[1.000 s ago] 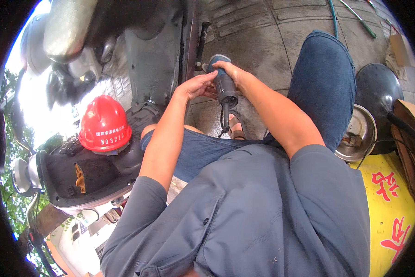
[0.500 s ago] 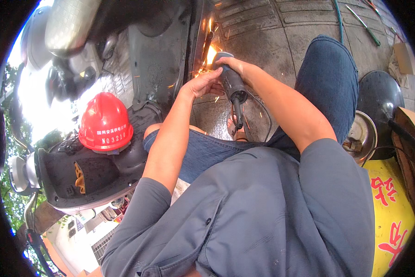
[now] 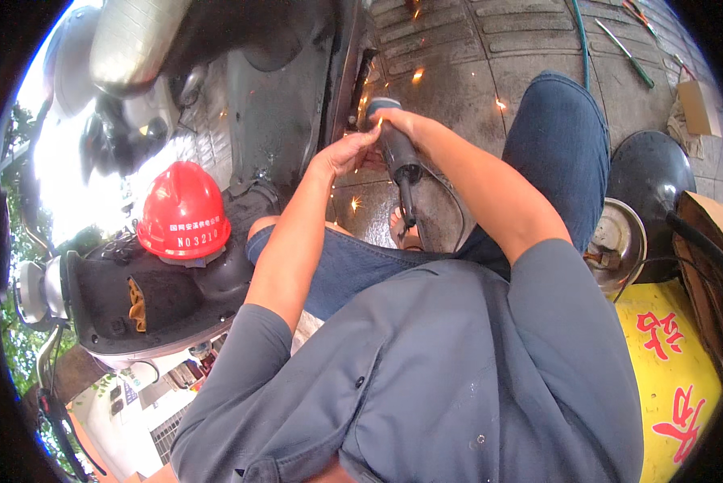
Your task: The person prepares an angle grinder by plugging it in, checks the water/meter area, and then sits down to grind a metal component on the underside of a scooter.
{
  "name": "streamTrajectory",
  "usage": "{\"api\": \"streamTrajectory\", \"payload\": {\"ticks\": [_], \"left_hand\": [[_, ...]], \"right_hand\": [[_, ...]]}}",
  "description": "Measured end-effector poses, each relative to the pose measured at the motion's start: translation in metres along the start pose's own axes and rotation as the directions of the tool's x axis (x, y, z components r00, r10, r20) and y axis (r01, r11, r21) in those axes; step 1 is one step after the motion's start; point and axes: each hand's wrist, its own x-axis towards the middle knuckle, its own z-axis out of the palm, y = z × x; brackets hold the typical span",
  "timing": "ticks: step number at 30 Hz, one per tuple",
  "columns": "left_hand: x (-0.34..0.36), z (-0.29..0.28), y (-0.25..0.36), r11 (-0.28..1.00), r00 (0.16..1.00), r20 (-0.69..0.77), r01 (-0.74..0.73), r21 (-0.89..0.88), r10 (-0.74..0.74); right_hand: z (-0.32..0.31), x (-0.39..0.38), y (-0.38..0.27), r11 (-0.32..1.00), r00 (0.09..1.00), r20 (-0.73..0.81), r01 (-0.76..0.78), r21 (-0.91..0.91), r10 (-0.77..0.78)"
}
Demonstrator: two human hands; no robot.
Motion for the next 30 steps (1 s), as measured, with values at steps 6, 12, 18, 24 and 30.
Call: {"api": "streamTrajectory", "payload": {"ticks": [6,12,18,24,30], "left_hand": [[-0.003,0.02,-0.003,1.0,1.0,0.016,-0.01,-0.026,0.011],[0.006,0.034,-0.012,0.998,0.993,-0.103,-0.057,-0.036,0.053],[0.021,0.085,0.001,0.874,0.954,-0.235,-0.27,-0.403,0.187],[0.011,0.097,0.009,0.804,0.925,-0.319,-0.347,-0.484,0.207],[0.019,0.09,0.006,0.75,0.922,-0.32,-0.369,-0.549,0.219]], "right_hand": [[-0.001,-0.02,0.002,0.999,0.994,-0.1,-0.032,0.006,0.033],[-0.008,-0.018,-0.001,0.999,0.998,-0.045,-0.048,0.015,0.049],[-0.021,-0.003,-0.014,0.997,0.996,-0.064,-0.063,-0.04,0.061],[0.006,-0.031,-0.042,0.927,0.99,-0.133,-0.085,-0.366,0.039],[0.002,-0.02,-0.045,0.935,0.988,-0.121,-0.133,-0.33,0.097]]}}
